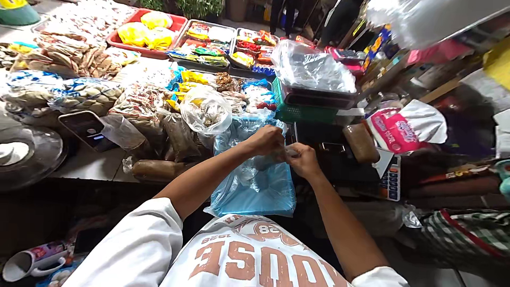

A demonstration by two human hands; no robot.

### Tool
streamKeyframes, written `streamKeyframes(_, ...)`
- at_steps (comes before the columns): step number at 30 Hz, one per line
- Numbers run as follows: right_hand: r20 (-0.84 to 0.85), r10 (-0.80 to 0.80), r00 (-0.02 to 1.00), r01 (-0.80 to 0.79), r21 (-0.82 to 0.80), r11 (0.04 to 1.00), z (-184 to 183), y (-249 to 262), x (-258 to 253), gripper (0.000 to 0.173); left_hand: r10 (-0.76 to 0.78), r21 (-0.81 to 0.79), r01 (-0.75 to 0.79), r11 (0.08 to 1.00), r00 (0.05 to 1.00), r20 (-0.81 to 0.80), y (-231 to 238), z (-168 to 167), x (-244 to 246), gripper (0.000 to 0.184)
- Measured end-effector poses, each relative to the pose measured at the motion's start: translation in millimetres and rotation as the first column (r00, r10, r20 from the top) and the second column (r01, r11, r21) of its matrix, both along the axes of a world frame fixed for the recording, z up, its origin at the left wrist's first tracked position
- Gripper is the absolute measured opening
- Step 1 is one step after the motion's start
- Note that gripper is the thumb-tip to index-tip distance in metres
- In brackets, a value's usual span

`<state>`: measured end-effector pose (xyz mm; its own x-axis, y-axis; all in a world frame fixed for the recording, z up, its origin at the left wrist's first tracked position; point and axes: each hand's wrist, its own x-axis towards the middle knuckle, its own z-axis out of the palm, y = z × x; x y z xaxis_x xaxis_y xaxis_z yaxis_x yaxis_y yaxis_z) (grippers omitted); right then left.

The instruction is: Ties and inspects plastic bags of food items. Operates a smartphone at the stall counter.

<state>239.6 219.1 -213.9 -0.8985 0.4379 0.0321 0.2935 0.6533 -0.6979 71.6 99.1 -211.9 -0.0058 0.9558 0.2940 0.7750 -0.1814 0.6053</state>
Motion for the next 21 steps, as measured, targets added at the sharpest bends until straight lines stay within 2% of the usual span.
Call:
streamKeyframes(1,-0.058,0.011,0.998,-0.010,0.019,1.000,-3.3,-1.4,-3.2,0.016,-0.001,-0.006,0.001,1.000,1.000,-0.004,-1.9,2.9,-3.5,0.009)
streamKeyframes(2,-0.118,0.033,0.992,-0.028,0.048,0.998,-3.8,-3.5,-6.5,0.008,0.000,-0.015,0.000,1.000,1.000,-0.005,-5.1,5.9,-8.4,0.009)
streamKeyframes(4,-0.185,0.081,0.979,-0.061,0.113,0.992,-1.2,-10.9,-13.3,0.007,0.006,-0.070,-0.005,0.998,1.000,0.014,-13.4,9.7,-19.6,0.014)
streamKeyframes(6,-0.182,0.105,0.978,-0.076,0.159,0.984,-2.0,-17.5,-19.4,0.013,0.020,-0.224,-0.015,0.975,1.000,0.018,-17.7,7.1,-26.5,0.038)
streamKeyframes(7,-0.175,0.106,0.979,-0.076,0.172,0.982,-4.8,-19.8,-21.4,0.014,0.014,-0.258,-0.011,0.966,1.000,0.011,-17.1,-0.2,-26.8,0.038)
streamKeyframes(10,-0.108,0.117,0.987,-0.099,0.161,0.982,-4.6,-20.1,-19.9,0.014,-0.036,-0.184,0.027,0.983,0.998,-0.048,-11.5,-14.9,-22.9,0.019)
streamKeyframes(13,-0.150,0.124,0.981,-0.098,0.171,0.980,19.8,-17.2,-12.1,0.016,-0.016,-0.144,0.008,0.990,0.998,-0.053,-11.8,10.7,-13.5,0.015)
streamKeyframes(17,-0.295,0.145,0.944,-0.043,0.325,0.945,48.0,-20.7,-0.6,0.017,0.034,0.027,-0.032,0.999,0.997,-0.076,-21.4,49.9,-1.2,0.010)
streamKeyframes(18,-0.304,0.128,0.944,-0.014,0.350,0.937,37.3,-20.8,-3.2,0.017,0.052,0.020,-0.050,0.999,0.996,-0.074,-19.1,43.0,-2.4,0.007)
streamKeyframes(19,-0.265,0.107,0.958,-0.008,0.349,0.937,15.8,-20.9,-5.1,0.016,0.071,-0.034,-0.073,0.997,0.996,-0.057,-14.9,22.0,-2.4,0.005)
streamKeyframes(21,-0.094,0.083,0.992,-0.056,0.262,0.963,-25.5,-26.0,-3.6,0.015,0.100,-0.227,-0.096,0.969,0.995,0.007,-10.5,-29.9,5.0,0.005)
